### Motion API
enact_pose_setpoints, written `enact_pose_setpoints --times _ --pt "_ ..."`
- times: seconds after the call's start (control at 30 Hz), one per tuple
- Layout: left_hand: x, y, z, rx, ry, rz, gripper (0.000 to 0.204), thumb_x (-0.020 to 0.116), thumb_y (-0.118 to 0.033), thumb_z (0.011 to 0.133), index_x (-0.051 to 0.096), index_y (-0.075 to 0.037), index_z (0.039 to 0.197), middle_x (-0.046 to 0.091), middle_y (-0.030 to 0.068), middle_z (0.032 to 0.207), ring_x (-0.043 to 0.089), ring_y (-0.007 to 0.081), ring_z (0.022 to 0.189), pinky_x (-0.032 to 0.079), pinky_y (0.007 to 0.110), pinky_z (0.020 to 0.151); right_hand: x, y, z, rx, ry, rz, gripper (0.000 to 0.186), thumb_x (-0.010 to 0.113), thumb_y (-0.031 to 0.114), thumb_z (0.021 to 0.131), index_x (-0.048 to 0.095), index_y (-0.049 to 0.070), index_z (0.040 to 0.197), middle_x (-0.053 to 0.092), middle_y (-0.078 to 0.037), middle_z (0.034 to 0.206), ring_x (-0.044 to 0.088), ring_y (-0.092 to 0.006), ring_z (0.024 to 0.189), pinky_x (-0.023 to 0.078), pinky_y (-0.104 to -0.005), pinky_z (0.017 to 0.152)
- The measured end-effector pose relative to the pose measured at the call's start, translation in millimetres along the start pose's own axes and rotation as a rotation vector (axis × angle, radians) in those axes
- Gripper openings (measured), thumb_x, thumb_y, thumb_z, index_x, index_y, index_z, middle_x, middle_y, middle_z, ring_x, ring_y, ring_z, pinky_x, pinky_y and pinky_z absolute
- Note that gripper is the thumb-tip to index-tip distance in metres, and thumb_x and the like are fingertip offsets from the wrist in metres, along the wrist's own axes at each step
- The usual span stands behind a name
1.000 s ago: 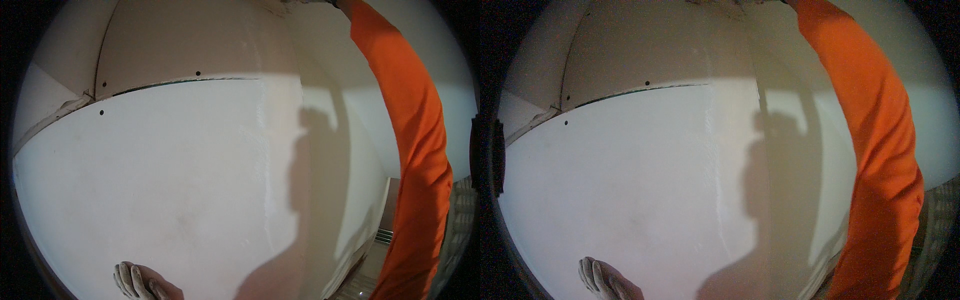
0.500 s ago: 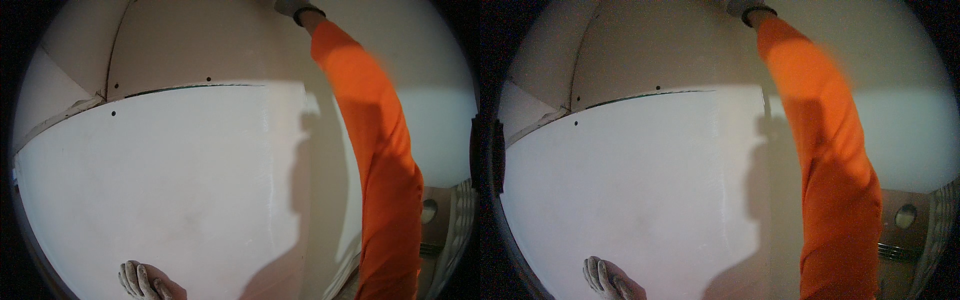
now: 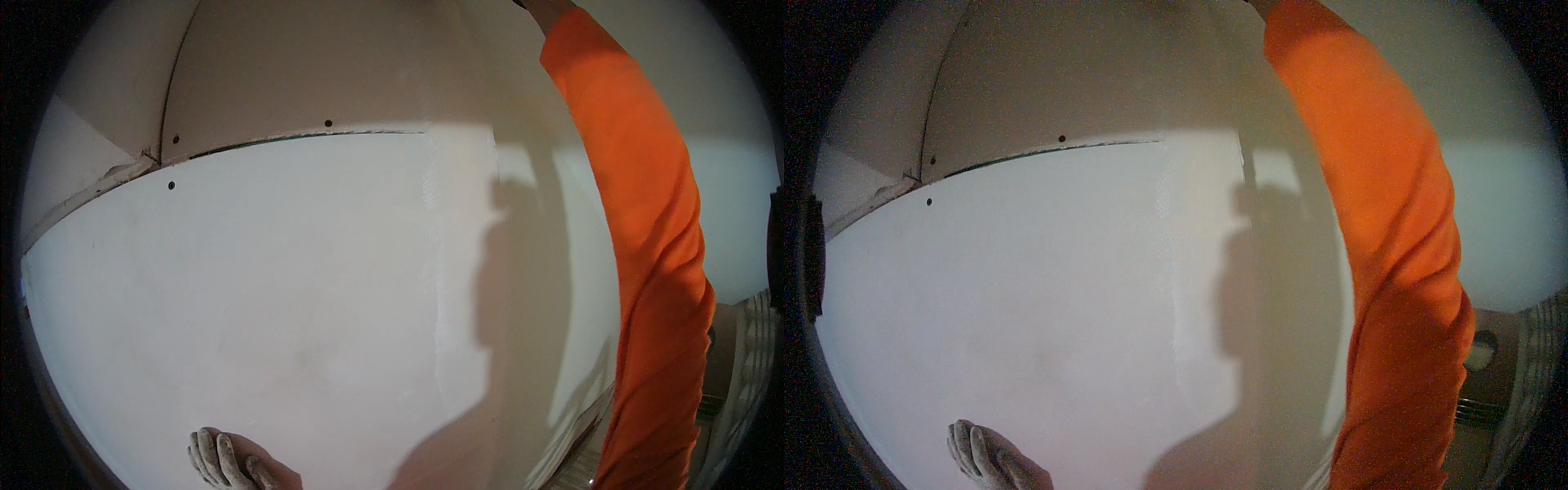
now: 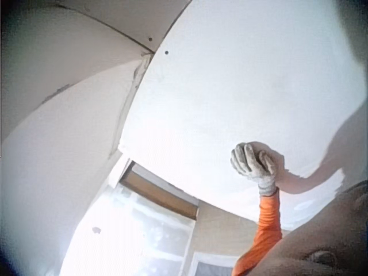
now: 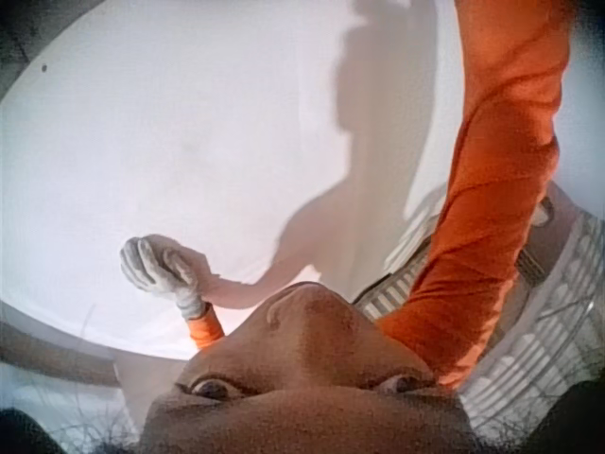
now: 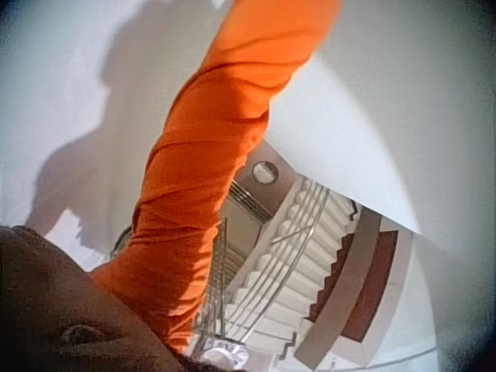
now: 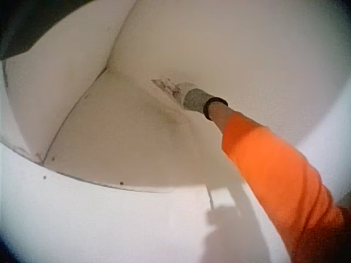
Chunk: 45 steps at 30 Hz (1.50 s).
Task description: The person applies plaster to a curved wall surface using a trowel and hawk. They repeatedly scoop plaster from the hawk and spread it across the wall, smoothing the surface in broad strokes.
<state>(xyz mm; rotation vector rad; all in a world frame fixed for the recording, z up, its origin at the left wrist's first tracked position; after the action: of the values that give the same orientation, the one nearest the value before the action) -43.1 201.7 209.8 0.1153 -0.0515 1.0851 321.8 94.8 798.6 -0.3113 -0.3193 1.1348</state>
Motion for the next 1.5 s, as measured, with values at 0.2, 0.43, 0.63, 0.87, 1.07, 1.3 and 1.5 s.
enact_pose_setpoints --times 0.2,0.43,0.63,0.87,1.07,1.3,1.5 --pt "-3 -7 4 -0.041 0.006 0.008 0.043 0.053 -0.029 0.101 0.062 -0.004 0.134 0.059 0.0208 0.139 0.052 0.0451 0.131 0.038 0.061 0.11 9 -46 26 -0.07 -0.063 -0.004 0.045 0.043 0.035 0.104 0.058 0.012 0.14 0.063 -0.018 0.135 0.058 -0.0385 0.126 0.046 -0.0473 0.106" --pt "-2 -3 2 -0.037 0.003 0.026 0.044 0.053 -0.031 0.101 0.062 -0.004 0.135 0.06 0.0201 0.139 0.053 0.0445 0.132 0.038 0.061 0.111 34 -33 40 -0.194 -0.107 0.069 0.043 0.046 0.034 0.103 0.064 0.008 0.131 0.066 -0.021 0.128 0.059 -0.04 0.122 0.046 -0.0476 0.103" --pt "-3 -4 2 -0.034 0.03 0.033 0.044 0.054 -0.029 0.101 0.06 -0.004 0.136 0.058 0.0201 0.141 0.051 0.0445 0.133 0.037 0.061 0.112 32 -13 32 -0.119 -0.09 0.059 0.04 0.047 0.032 0.102 0.064 0.006 0.126 0.067 -0.021 0.125 0.059 -0.0398 0.121 0.046 -0.0476 0.102" --pt "-4 -7 3 -0.036 0.028 0.025 0.043 0.054 -0.028 0.101 0.06 -0.003 0.136 0.059 0.021 0.14 0.052 0.0454 0.131 0.037 0.061 0.111 20 -10 23 -0.092 -0.04 0.011 0.036 0.047 0.03 0.102 0.065 0.005 0.121 0.067 -0.021 0.122 0.06 -0.0395 0.119 0.046 -0.0477 0.101" --pt "7 -16 -3 -0.082 0.1 0.142 0.043 0.042 -0.018 0.105 0.051 0.01 0.137 0.053 0.0296 0.142 0.044 0.0485 0.138 0.032 0.063 0.115 6 -33 13 -0.045 -0.005 -0.037 0.034 0.048 0.028 0.102 0.066 0.004 0.117 0.068 -0.022 0.12 0.06 -0.0393 0.117 0.047 -0.0477 0.1" --pt "3 1 -12 0.102 0.072 0.219 0.042 0.037 -0.012 0.107 0.047 0.015 0.138 0.047 0.032 0.147 0.038 0.0493 0.143 0.029 0.062 0.118 31 -85 13 -0.01 -0.059 -0.096 0.032 0.048 0.026 0.102 0.067 0.002 0.111 0.068 -0.022 0.117 0.061 -0.0391 0.116 0.047 -0.0477 0.099" --pt "2 3 -4 -0.043 0.047 -0.016 0.044 0.052 -0.03 0.101 0.06 -0.005 0.136 0.059 0.0217 0.138 0.052 0.0464 0.13 0.037 0.062 0.11 48 -48 -12 0.098 -0.098 0.049 0.033 0.042 0.022 0.104 0.065 0.004 0.118 0.066 -0.02 0.126 0.059 -0.0372 0.12 0.045 -0.0461 0.105"
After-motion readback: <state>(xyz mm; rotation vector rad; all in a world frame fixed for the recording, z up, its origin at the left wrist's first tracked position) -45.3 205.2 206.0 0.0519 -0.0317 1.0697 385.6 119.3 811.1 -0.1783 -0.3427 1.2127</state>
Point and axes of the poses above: each hand's wrist, its own z-axis towards the middle knuckle, its own x-axis out of the palm, y = z × x, the point moved 4 cm from there along z, towards the middle knuckle
